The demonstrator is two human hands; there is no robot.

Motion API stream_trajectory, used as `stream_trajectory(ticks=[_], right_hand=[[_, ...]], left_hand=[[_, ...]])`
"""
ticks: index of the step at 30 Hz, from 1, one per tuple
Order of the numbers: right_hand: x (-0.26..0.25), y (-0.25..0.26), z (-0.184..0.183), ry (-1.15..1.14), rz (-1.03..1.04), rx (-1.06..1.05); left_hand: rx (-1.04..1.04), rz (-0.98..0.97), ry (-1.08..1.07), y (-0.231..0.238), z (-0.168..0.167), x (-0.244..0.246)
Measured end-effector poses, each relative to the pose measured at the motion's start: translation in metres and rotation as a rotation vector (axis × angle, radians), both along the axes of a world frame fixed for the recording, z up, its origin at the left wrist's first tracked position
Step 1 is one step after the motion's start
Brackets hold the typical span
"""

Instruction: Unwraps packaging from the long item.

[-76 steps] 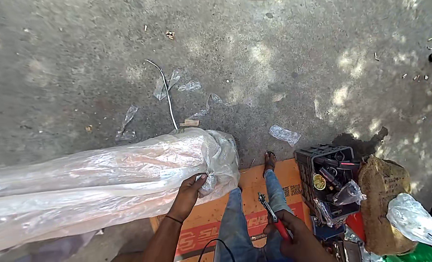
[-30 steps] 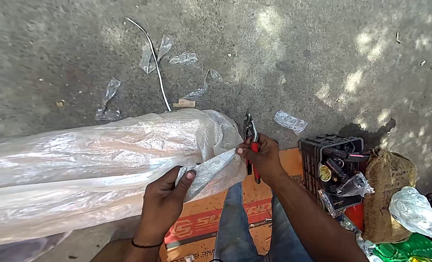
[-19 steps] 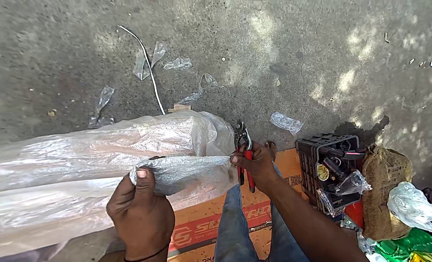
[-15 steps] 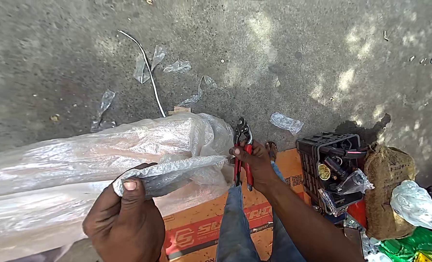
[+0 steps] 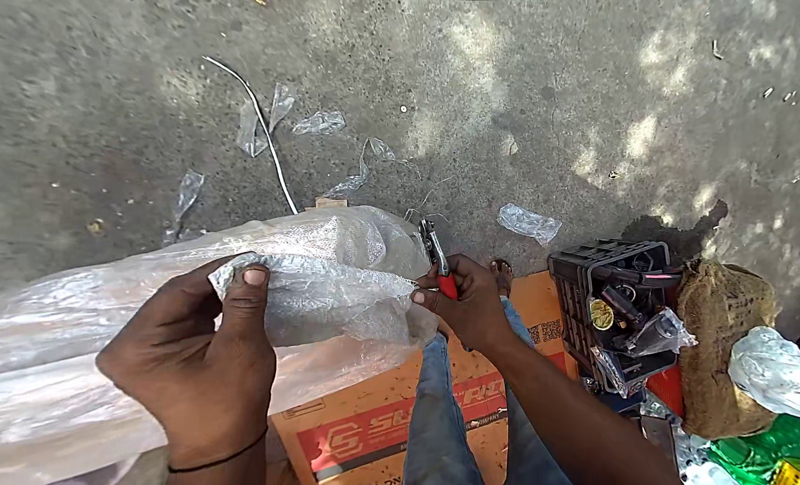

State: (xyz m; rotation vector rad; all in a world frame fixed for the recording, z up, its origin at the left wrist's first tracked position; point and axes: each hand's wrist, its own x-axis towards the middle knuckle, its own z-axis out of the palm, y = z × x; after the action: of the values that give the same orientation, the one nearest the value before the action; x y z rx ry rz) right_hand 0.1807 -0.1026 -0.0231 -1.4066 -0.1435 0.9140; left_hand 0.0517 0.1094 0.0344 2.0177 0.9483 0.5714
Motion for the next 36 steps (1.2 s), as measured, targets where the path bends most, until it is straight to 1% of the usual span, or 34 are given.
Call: stream_trajectory(ticks=[3,4,7,9,11,13,16,21,23,29,36], right_hand=[[0.0,0.001,0.001,0.038,0.023,-0.007],[0.001,0.001,0.001,0.051,0.021,-0.004],[0.003,0.0,-0.003,0.095,-0.002,0.028],[0.004,-0.001,-0.007,0.113,0.001,0.045],[0.006,-0.002,-0.011,0.128,0.006,0.064],[0.007,-0.001,-0.013,0.143,0.003,0.082],[0.005,-0.001,-0.013,0.161,0.026,0.056],[0.009,-0.004,-0.024,0.171,0.058,0.146],[0.008,-0.006,-0.024,0.165,0.079,0.134],[0.009,-0.01,-0.029,0.158,0.113,0.146],[0.013,-0.01,-0.027,0.076,0.111,0.139]], left_hand=[[0.286,-0.024,0.293,0.005,-0.005,0.0],[0.386,-0.05,0.316,0.003,-0.006,-0.002],[0.601,-0.162,0.242,-0.023,-0.002,-0.012],[0.712,-0.256,0.243,-0.047,0.001,-0.015],[0.787,-0.302,0.28,-0.063,-0.004,-0.014],[0.783,-0.356,0.352,-0.071,-0.012,-0.012],[0.7,-0.418,0.406,-0.076,-0.023,-0.003],[0.543,-0.404,0.42,-0.079,-0.032,0.004],[0.503,-0.413,0.44,-0.081,-0.033,0.006],[0.423,-0.421,0.441,-0.083,-0.034,0.012],[0.427,-0.569,0.476,-0.073,-0.033,0.03]])
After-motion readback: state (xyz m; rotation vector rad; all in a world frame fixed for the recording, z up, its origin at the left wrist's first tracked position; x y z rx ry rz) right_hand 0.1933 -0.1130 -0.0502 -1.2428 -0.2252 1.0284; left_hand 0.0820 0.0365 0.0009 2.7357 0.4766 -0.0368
